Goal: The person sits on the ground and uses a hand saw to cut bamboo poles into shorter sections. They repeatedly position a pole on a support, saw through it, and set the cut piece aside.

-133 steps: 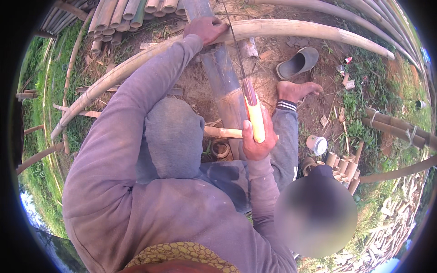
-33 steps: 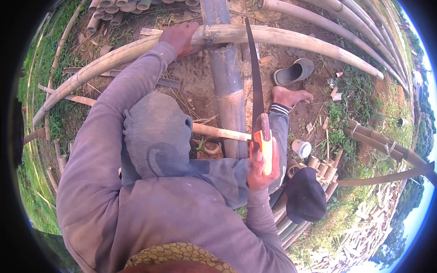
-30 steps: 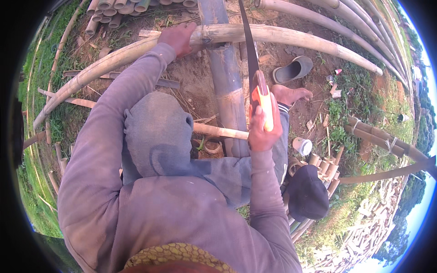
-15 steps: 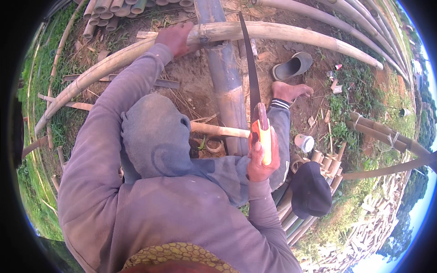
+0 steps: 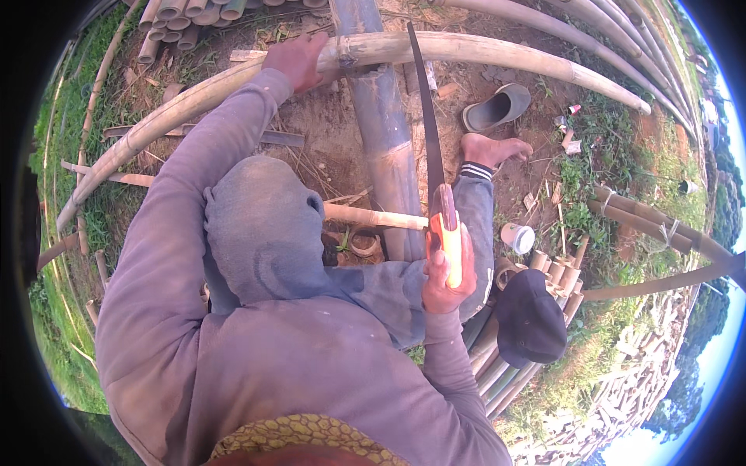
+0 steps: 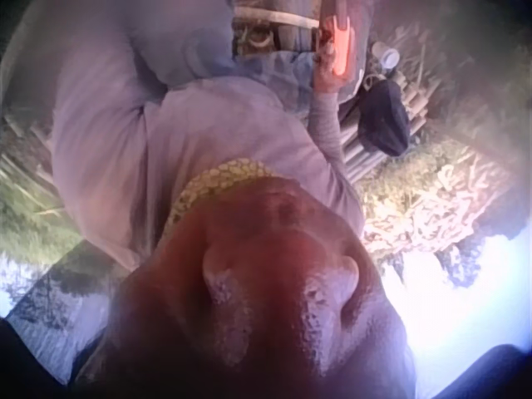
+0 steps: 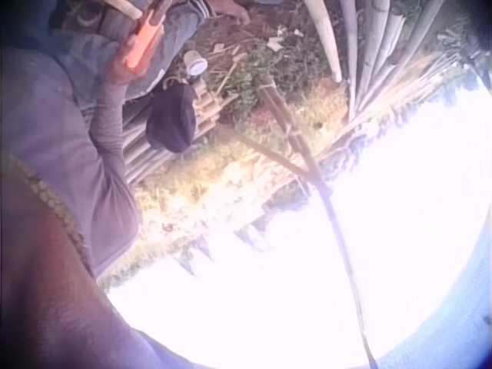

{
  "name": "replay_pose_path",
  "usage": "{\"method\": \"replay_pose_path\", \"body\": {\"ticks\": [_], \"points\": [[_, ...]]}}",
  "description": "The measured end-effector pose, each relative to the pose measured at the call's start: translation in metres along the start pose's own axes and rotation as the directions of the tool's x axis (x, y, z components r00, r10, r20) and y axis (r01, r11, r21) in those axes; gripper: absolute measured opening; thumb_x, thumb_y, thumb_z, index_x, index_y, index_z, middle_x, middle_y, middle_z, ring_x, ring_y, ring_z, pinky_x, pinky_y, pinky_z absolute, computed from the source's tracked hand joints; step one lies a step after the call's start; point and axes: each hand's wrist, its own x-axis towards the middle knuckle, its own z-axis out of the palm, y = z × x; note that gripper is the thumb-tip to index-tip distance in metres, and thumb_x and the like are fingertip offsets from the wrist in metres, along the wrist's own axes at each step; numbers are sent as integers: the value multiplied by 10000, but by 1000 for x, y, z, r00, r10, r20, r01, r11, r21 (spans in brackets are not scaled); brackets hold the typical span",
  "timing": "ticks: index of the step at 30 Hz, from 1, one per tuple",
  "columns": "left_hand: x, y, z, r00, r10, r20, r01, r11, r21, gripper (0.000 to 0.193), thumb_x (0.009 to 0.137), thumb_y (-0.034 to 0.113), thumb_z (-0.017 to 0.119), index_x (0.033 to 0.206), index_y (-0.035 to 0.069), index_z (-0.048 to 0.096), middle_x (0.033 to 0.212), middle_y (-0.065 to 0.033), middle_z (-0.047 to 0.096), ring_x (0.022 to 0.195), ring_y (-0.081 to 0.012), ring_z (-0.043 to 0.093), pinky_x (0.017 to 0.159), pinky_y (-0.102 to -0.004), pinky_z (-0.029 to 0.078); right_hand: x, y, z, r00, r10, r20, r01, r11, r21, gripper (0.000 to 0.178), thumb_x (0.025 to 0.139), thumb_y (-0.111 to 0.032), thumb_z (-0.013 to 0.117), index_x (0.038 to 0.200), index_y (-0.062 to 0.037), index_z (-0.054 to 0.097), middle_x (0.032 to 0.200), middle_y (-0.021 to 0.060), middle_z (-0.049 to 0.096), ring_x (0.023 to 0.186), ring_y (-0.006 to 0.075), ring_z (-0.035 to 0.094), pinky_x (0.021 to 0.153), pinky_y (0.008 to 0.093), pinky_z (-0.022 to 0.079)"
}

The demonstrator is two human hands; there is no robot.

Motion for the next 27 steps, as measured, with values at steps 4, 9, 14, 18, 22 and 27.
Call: {"method": "replay_pose_path", "body": {"ticks": [4, 9, 14, 18, 22, 27], "points": [[4, 3, 3, 999, 30, -38, -29, 999, 25, 646, 895, 513, 809, 1350, 151, 527, 1232, -152, 705, 1141, -369, 723, 936, -503, 587, 79, 6, 47, 1000, -19, -10, 21, 982, 188, 487, 1055, -228, 679, 1417, 86, 596, 1211, 159, 705, 991, 190, 674, 824, 315, 565], [6, 3, 2, 996, 70, -58, -70, 998, 5, 671, 895, 544, 800, 1365, 156, 521, 1232, -156, 705, 1133, -368, 726, 942, -500, 587, 218, -26, 119, 994, -107, -13, 107, 969, 221, 369, 1042, -106, 709, 1378, 37, 654, 1052, 59, 728, 779, 62, 637, 666, 223, 539], [5, -2, -2, 1000, 1, -25, -1, 1000, 1, 598, 895, 417, 802, 1349, 159, 511, 1285, -133, 686, 1160, -367, 708, 946, -500, 586, 106, -7, 59, 967, -253, -5, 253, 967, -33, 506, 1047, -134, 681, 1472, 105, 544, 1382, 201, 672, 1232, 218, 667, 950, 325, 591], [2, -1, 10, 1000, 0, -29, 1, 1000, 31, 628, 888, 440, 810, 1357, 152, 507, 1296, -140, 676, 1162, -373, 705, 945, -509, 583, 7, -2, 11, 998, -25, -54, 31, 992, 122, 563, 1074, -273, 643, 1458, 126, 540, 1321, 222, 707, 1073, 247, 736, 805, 309, 612], [4, 2, 9, 999, 31, -11, -31, 999, 11, 642, 884, 410, 810, 1390, 170, 496, 1297, -137, 676, 1167, -373, 706, 949, -513, 581, 90, 8, 52, 999, -44, -25, 47, 987, 156, 482, 1068, -169, 668, 1466, 80, 560, 1235, 147, 738, 762, 88, 660, 650, 228, 551], [10, 1, 3, 1000, 23, 7, -23, 1000, -6, 645, 882, 375, 806, 1411, 187, 489, 1307, -136, 675, 1176, -370, 706, 963, -513, 578, 218, -30, 118, 996, -89, 4, 87, 977, 194, 365, 1045, -101, 701, 1376, 45, 651, 1152, 96, 720, 861, 81, 654, 695, 234, 550]]}}
